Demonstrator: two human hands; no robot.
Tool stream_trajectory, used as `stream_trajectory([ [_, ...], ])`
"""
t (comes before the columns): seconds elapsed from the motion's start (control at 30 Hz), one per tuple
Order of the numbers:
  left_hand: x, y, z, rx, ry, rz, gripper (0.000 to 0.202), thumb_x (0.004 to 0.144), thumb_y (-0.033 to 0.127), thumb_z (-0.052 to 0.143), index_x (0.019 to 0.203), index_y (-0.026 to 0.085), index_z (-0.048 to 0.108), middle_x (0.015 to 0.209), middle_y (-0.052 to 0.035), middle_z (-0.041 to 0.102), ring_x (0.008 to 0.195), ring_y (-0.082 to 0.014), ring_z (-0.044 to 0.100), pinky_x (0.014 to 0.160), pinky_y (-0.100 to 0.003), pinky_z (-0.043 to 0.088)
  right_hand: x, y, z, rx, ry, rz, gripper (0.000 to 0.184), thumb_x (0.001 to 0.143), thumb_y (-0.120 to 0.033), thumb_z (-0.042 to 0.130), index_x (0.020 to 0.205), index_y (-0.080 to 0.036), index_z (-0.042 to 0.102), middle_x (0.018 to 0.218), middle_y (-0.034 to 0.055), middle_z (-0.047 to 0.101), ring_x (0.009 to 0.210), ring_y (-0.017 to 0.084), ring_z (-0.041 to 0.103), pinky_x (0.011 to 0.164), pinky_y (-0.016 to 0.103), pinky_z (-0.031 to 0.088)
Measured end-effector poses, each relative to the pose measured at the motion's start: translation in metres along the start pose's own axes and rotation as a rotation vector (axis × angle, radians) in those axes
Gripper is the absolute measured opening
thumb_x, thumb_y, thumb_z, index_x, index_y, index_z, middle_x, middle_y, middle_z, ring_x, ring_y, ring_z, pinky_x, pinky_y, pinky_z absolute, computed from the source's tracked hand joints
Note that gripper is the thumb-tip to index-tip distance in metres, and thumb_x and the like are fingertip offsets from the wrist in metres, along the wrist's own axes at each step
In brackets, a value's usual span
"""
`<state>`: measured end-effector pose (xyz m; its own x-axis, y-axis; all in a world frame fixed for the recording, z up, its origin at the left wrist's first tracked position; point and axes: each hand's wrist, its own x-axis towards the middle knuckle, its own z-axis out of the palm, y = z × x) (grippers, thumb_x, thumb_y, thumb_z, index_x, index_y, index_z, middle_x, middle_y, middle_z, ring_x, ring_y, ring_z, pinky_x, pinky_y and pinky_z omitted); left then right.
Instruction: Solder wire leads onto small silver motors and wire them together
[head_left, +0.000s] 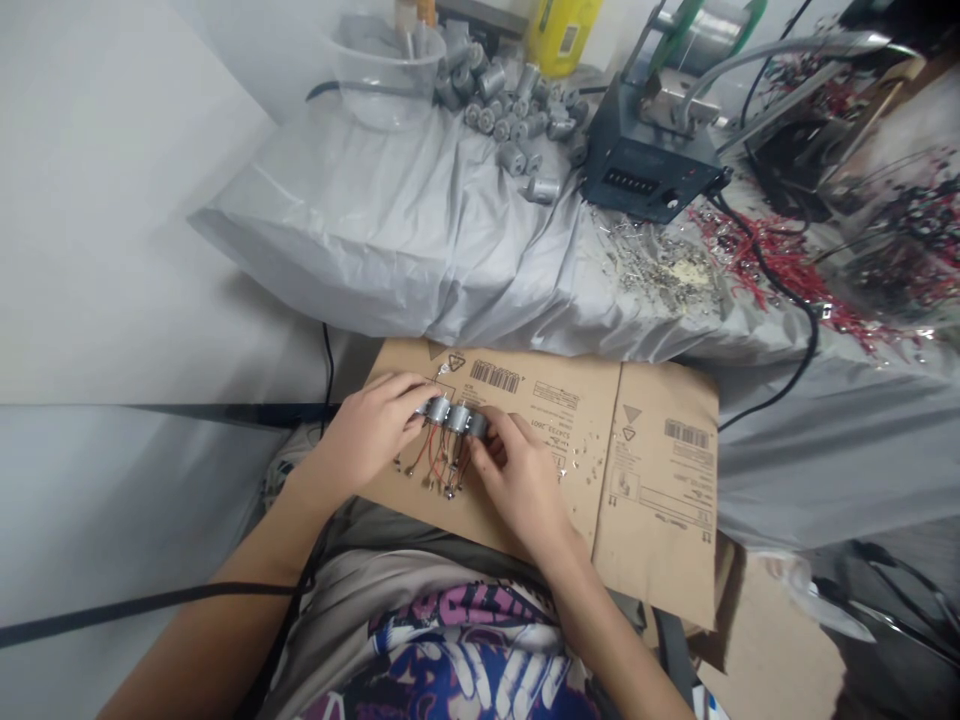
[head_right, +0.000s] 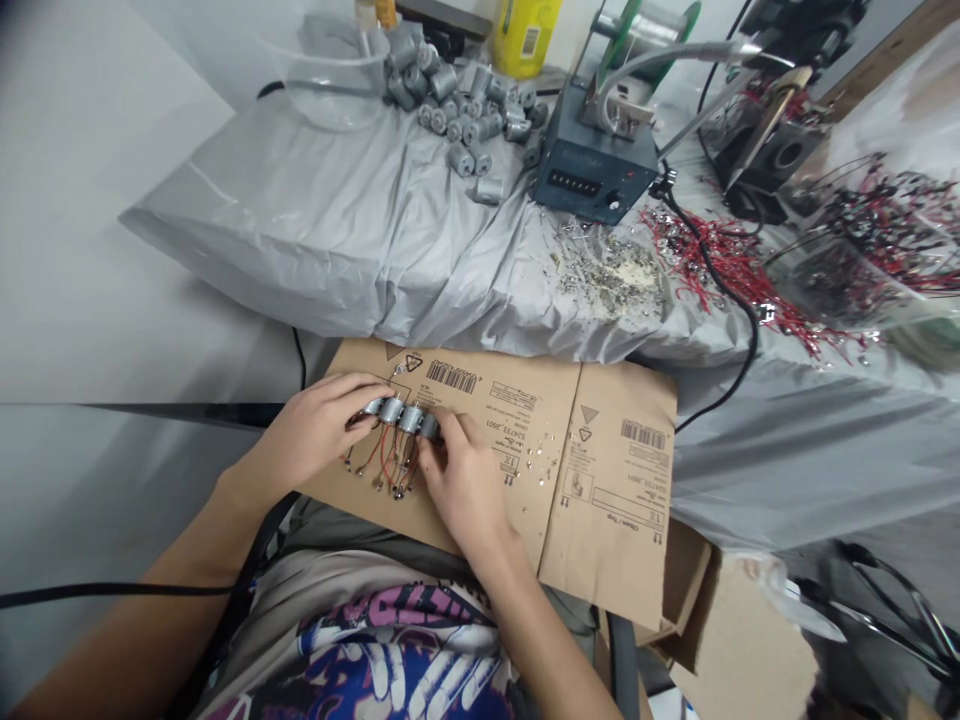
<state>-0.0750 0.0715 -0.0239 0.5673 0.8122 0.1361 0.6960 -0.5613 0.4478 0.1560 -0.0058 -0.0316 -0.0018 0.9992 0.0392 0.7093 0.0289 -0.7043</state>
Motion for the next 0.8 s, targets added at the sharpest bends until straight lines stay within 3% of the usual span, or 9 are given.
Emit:
stream_trajectory([
  [0.17,0.0007,-0.0012,-0.0016,0.028,-0.026,0.014,0.048,0.100,0.002,0.066,0.141,0.026,0.071,0.138,-0.0082,0.073,0.128,-0.0315,0.070,0.112,-0.047,0.061,-0.0001,0.0003,-0.0001,-0.004,-0.003,0.001,0.036,0.105,-0.025,0.064,0.140,-0.021,0.071,0.112,0.0109,0.075,0.085,0.024,0.072,0.079,0.038,0.061],
  [0.43,0.0027,-0.0026,-0.0023,0.069,-0.049,0.012,0.041,0.100,0.005,0.068,0.135,0.026,0.074,0.132,-0.0084,0.072,0.124,-0.0317,0.070,0.101,-0.043,0.064,-0.0003,0.0006,0.0000,-0.013,-0.011,0.005,0.036,0.104,-0.025,0.064,0.140,-0.021,0.072,0.110,0.0102,0.075,0.084,0.024,0.071,0.079,0.038,0.059],
  [0.8,0.0012,-0.0025,-0.0060,0.022,-0.068,0.027,0.042,0.100,0.008,0.070,0.140,0.023,0.070,0.138,-0.0113,0.071,0.130,-0.0344,0.069,0.111,-0.051,0.062,0.0000,0.0002,-0.0001,0.003,-0.015,0.002,0.036,0.104,-0.024,0.063,0.140,-0.021,0.071,0.110,0.0097,0.074,0.086,0.023,0.071,0.082,0.038,0.061],
])
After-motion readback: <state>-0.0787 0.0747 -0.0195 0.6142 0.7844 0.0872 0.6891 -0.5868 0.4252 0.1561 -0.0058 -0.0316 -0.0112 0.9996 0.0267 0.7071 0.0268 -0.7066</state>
